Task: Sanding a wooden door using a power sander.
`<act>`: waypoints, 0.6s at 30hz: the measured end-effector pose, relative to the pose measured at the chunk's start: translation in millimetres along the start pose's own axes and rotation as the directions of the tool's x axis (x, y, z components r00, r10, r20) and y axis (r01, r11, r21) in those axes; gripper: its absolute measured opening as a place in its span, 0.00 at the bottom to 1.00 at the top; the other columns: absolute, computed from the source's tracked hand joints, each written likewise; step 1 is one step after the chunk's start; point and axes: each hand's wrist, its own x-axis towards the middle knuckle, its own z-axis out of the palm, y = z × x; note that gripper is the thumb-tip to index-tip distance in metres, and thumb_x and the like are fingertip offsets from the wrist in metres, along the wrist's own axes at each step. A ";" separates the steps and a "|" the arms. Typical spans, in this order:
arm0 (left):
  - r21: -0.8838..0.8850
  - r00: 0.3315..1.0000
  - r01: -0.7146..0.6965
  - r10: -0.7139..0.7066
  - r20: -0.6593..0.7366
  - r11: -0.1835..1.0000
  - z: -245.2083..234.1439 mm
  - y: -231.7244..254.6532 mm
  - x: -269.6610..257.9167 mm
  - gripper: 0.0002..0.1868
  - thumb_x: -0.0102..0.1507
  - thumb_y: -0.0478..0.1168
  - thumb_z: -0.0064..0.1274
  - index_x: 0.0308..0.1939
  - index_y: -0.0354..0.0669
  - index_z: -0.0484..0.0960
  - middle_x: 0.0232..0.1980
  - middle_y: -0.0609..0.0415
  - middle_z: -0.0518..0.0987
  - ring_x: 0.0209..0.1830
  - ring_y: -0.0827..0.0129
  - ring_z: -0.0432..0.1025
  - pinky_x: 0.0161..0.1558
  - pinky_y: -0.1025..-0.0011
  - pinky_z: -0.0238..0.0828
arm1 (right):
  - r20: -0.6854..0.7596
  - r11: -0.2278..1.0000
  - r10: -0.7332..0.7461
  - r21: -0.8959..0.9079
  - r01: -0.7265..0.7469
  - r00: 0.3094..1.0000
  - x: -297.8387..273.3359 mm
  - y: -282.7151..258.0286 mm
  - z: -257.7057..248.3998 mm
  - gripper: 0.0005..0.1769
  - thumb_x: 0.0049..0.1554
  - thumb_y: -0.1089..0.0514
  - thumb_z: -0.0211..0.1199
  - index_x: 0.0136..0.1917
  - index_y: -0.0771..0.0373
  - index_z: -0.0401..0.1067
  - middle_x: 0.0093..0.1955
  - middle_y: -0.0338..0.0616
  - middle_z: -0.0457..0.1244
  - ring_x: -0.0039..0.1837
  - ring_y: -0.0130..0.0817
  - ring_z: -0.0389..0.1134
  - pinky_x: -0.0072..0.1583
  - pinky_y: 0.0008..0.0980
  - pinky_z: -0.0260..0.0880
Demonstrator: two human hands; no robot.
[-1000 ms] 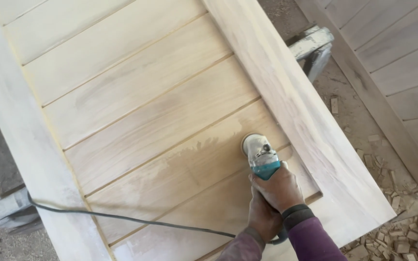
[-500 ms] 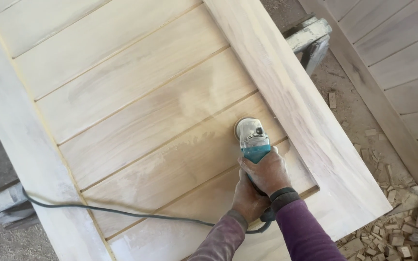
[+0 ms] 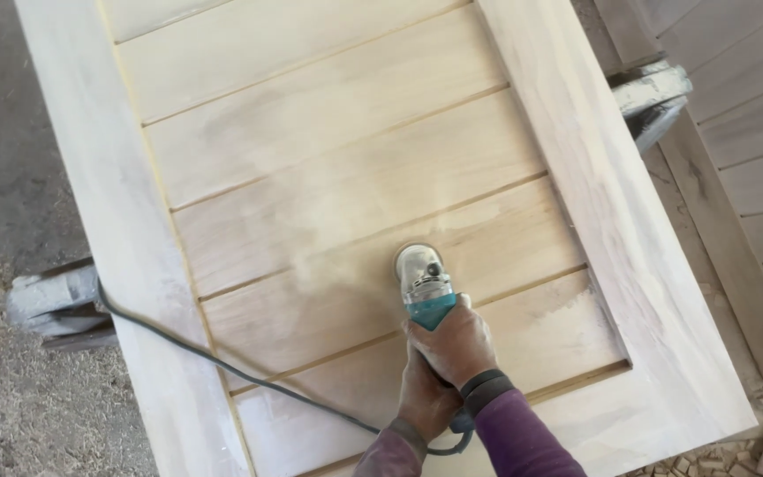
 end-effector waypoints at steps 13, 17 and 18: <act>0.099 0.879 -0.221 0.243 -0.411 0.970 -50.5 -95.1 -12.2 0.36 0.58 0.39 0.63 0.65 0.38 0.60 0.60 0.46 0.75 0.59 0.60 0.73 0.57 0.63 0.73 | 0.368 0.915 -0.279 -0.178 0.361 0.887 -16.1 -62.5 45.0 0.33 0.48 0.43 0.71 0.54 0.69 0.65 0.40 0.54 0.70 0.45 0.47 0.75 0.51 0.42 0.76; -0.152 0.917 -0.318 0.262 -0.300 0.936 -11.0 -102.6 11.5 0.35 0.60 0.38 0.63 0.66 0.38 0.61 0.64 0.46 0.73 0.64 0.62 0.70 0.62 0.63 0.71 | 0.309 0.933 -0.247 -0.182 0.312 0.918 10.1 -31.9 26.3 0.32 0.47 0.43 0.69 0.55 0.66 0.66 0.42 0.52 0.71 0.44 0.45 0.77 0.49 0.40 0.79; -0.150 0.917 -0.315 0.260 -0.301 0.937 4.7 -87.2 15.9 0.35 0.60 0.38 0.63 0.66 0.38 0.61 0.64 0.46 0.73 0.64 0.62 0.70 0.62 0.63 0.71 | 0.312 0.933 -0.246 -0.179 0.311 0.918 12.8 -27.6 14.4 0.32 0.47 0.43 0.69 0.55 0.66 0.66 0.42 0.52 0.71 0.44 0.45 0.77 0.49 0.40 0.79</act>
